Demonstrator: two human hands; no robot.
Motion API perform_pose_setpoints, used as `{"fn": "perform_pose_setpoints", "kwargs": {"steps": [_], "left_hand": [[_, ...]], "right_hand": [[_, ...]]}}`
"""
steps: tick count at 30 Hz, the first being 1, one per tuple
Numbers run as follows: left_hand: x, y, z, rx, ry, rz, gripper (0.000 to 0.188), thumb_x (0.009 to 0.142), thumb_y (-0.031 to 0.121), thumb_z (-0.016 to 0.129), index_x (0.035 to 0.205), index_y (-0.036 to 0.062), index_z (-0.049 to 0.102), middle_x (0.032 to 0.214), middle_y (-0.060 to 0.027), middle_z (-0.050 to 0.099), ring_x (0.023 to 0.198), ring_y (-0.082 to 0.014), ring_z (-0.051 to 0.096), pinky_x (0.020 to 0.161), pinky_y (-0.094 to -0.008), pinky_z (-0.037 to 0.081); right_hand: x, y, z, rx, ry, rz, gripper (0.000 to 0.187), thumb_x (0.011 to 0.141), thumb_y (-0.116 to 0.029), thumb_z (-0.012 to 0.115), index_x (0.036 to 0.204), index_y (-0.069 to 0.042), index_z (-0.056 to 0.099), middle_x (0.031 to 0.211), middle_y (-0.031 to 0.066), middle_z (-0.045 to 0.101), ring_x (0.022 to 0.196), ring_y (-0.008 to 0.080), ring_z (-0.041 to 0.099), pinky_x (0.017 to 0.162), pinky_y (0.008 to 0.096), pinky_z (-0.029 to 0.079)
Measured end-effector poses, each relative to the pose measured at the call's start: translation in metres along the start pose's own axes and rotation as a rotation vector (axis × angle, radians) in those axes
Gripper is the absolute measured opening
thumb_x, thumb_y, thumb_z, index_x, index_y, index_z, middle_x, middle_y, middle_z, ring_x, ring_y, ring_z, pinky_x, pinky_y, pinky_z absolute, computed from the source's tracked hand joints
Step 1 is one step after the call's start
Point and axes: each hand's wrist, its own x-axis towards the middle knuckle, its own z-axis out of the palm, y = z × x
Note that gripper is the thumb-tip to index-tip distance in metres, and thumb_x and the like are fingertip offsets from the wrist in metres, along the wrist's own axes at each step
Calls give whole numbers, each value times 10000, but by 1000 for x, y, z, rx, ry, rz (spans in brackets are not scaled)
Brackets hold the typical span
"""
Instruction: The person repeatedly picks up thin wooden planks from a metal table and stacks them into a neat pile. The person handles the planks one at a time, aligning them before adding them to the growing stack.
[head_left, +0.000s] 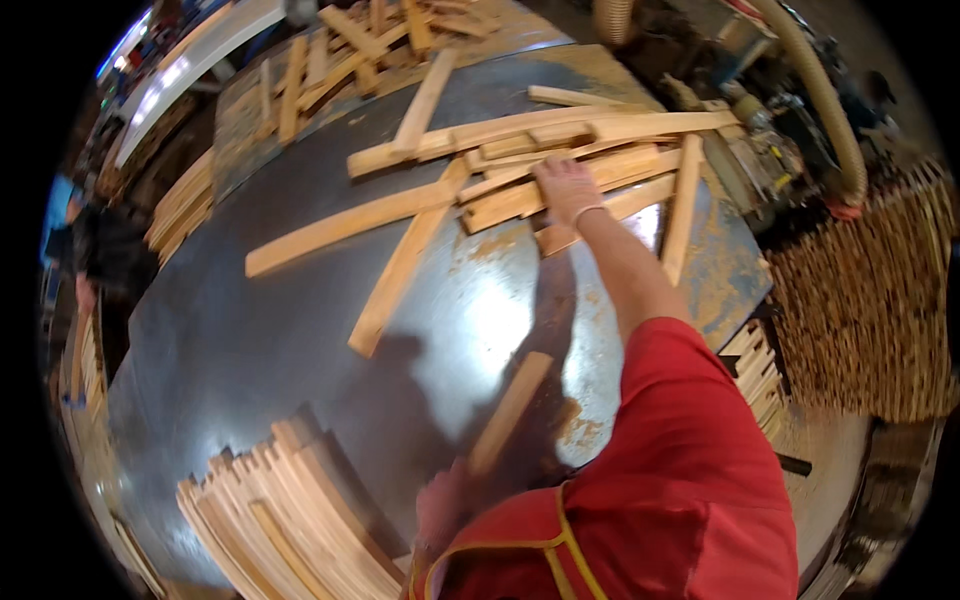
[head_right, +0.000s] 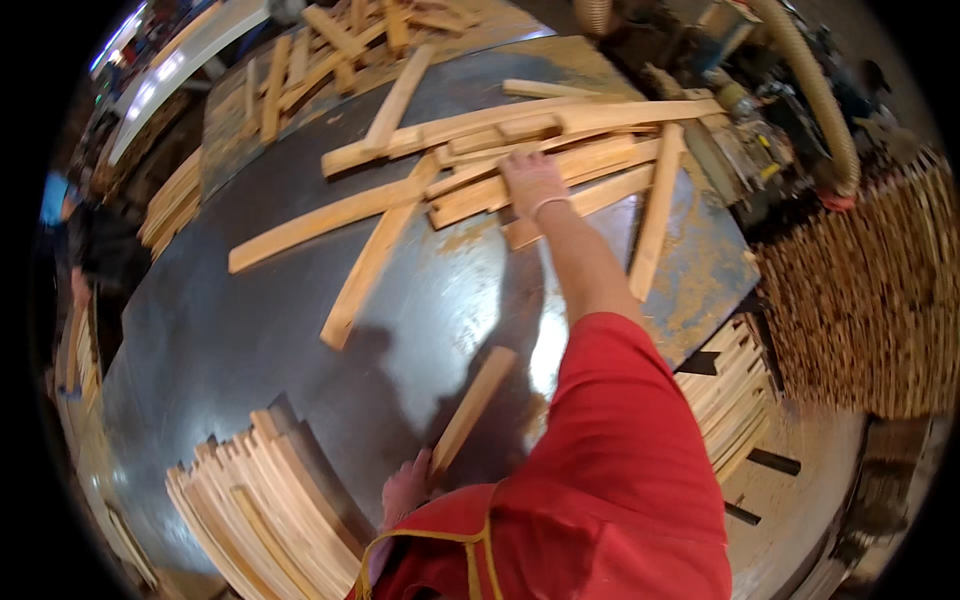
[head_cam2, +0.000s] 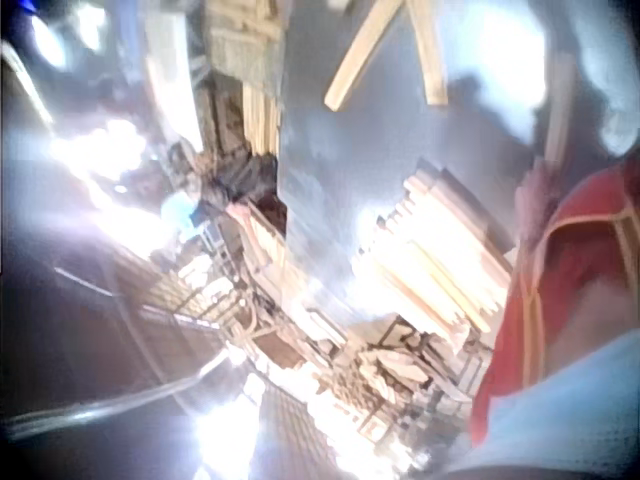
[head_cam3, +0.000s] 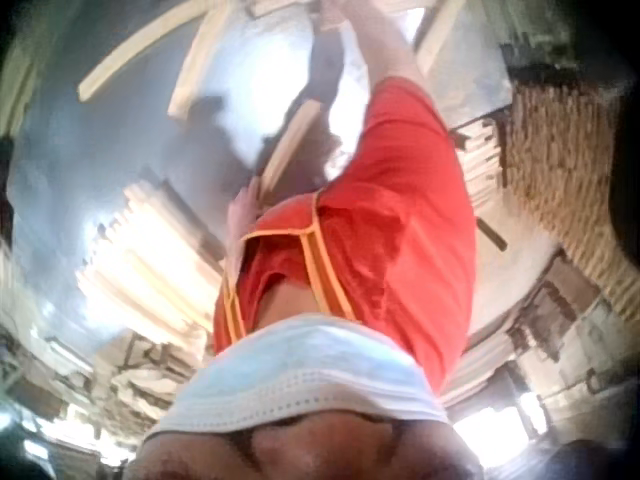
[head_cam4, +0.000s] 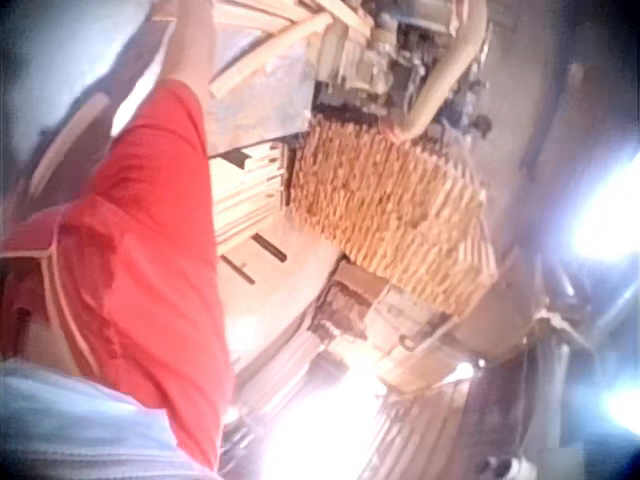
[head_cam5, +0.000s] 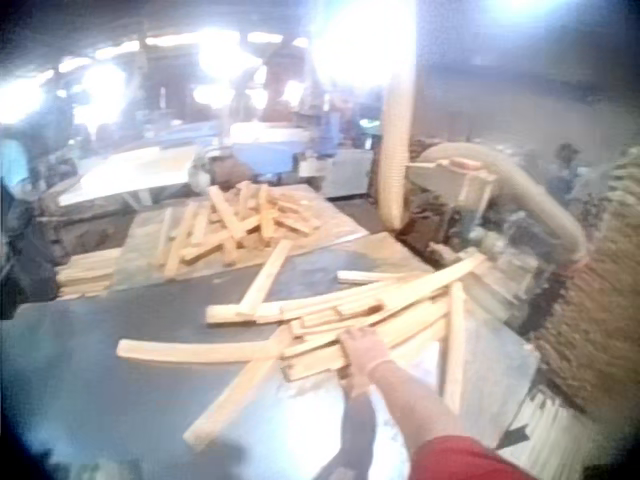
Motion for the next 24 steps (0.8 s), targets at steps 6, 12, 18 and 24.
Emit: {"fn": "perform_pose_setpoints", "kwargs": {"steps": [6,12,18,24], "left_hand": [[-49,-62,51,-409,417,-151,497,900,293,728,1342,132,564,1073,-173,737,1064,-454,709,858,-555,580],[-89,-156,78,23,530,-562,646,885,270,737,1472,142,499,1310,-148,659,1251,-416,623,993,-541,534],[-101,-188,93,153,533,-595,815,855,217,756,1593,127,422,1595,-163,490,1478,-398,465,1162,-527,447],[-113,-131,67,-56,575,-215,938,804,165,806,1638,74,386,1712,-242,339,1577,-445,335,1279,-511,326]], "right_hand": [[-77,-35,-38,112,-403,-263,451,738,-350,838,1173,-236,799,1051,103,795,995,325,770,820,465,628],[-213,-103,-87,396,-349,-260,704,778,-495,759,1395,-173,652,1094,203,744,1044,406,733,892,516,589],[-371,-72,-97,1285,148,455,779,848,-223,724,1565,-55,472,1157,226,721,1072,333,720,1011,470,576],[-580,58,15,210,-91,549,91,1007,-166,614,1048,-121,682,879,54,744,811,213,710,783,418,580]]}}
